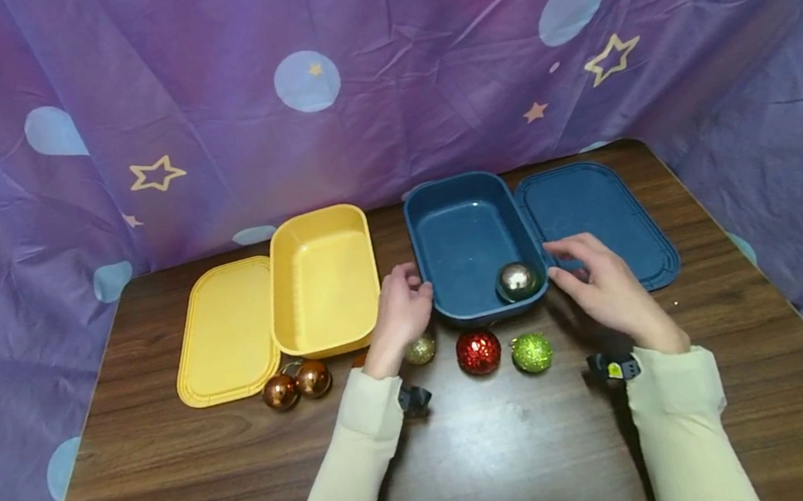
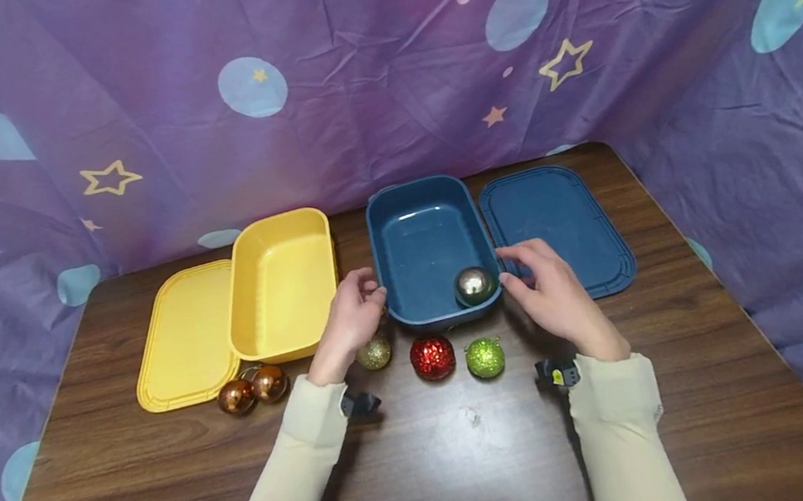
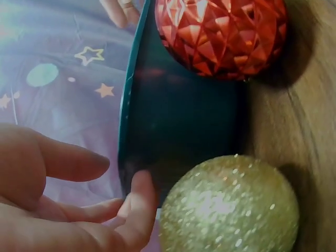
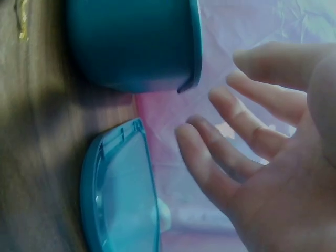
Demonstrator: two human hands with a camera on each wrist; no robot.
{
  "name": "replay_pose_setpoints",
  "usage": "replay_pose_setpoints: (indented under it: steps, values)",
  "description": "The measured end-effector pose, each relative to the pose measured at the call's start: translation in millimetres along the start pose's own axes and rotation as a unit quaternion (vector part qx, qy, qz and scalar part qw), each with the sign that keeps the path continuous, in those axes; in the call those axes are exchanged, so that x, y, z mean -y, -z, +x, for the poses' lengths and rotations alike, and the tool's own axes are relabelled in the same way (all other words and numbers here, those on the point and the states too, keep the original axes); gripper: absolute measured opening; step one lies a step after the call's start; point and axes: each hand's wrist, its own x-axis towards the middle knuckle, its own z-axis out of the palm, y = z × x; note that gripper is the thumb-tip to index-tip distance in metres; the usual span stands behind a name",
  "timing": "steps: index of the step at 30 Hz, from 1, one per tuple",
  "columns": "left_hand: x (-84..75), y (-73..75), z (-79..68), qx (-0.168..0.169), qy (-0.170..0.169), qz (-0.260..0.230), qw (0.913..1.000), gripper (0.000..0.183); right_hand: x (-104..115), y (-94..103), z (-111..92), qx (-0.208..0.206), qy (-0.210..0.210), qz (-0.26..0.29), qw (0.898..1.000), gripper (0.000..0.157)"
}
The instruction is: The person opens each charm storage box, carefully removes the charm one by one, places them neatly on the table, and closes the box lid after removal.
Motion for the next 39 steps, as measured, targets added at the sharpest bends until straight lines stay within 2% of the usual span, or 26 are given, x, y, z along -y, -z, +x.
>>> replay_pose_setpoints:
  steps: [4, 7, 9, 12, 16, 20, 25, 31, 35, 39]
  values:
    - [0.3, -2.5, 2.7, 0.024, 0.029, -0.034, 0.9987, 0.042, 7.2, -4.9, 2.7, -0.024, 0.033, -0.014, 0.999, 0.034]
    - [-0.1, -4.3, 4.1, 0.041, 0.055, -0.075, 0.9948, 0.043, 14.3, -8.3, 7.7, -0.018, 0.049, -0.029, 0.998, 0.036]
    - [-0.2, -5.1, 4.8, 0.048, 0.068, -0.102, 0.9913, 0.044, 19.4, -9.4, 13.3, 0.007, 0.045, -0.048, 0.998, 0.037]
    - [-0.1, -5.6, 5.7, 0.054, 0.081, -0.131, 0.9867, 0.044, 29.0, -9.6, 23.7, 0.067, 0.028, -0.092, 0.993, 0.04]
    - [0.4, -5.7, 6.1, 0.057, 0.087, -0.146, 0.9838, 0.044, 42.4, -11.6, 36.4, 0.142, 0.002, -0.154, 0.978, 0.043]
    - [1.7, -5.9, 6.8, 0.061, 0.091, -0.164, 0.9803, 0.044, 51.8, -17.6, 44.7, 0.182, -0.019, -0.195, 0.964, 0.044]
    - [2.4, -6.0, 7.4, 0.067, 0.095, -0.192, 0.9745, 0.045, 57.3, -23.9, 49.1, 0.193, -0.04, -0.231, 0.953, 0.045]
    - [3.2, -6.2, 7.0, 0.064, 0.091, -0.202, 0.973, 0.044, 62.3, -26.8, 51.8, 0.21, -0.065, -0.255, 0.942, 0.047]
    - [3.8, -5.6, 7.1, 0.065, 0.092, -0.209, 0.9716, 0.044, 63.9, -28.1, 53.6, 0.216, -0.071, -0.258, 0.939, 0.046]
    - [5.0, -5.0, 7.4, 0.066, 0.092, -0.213, 0.9703, 0.045, 63.0, -29.2, 53.8, 0.211, -0.066, -0.258, 0.941, 0.045]
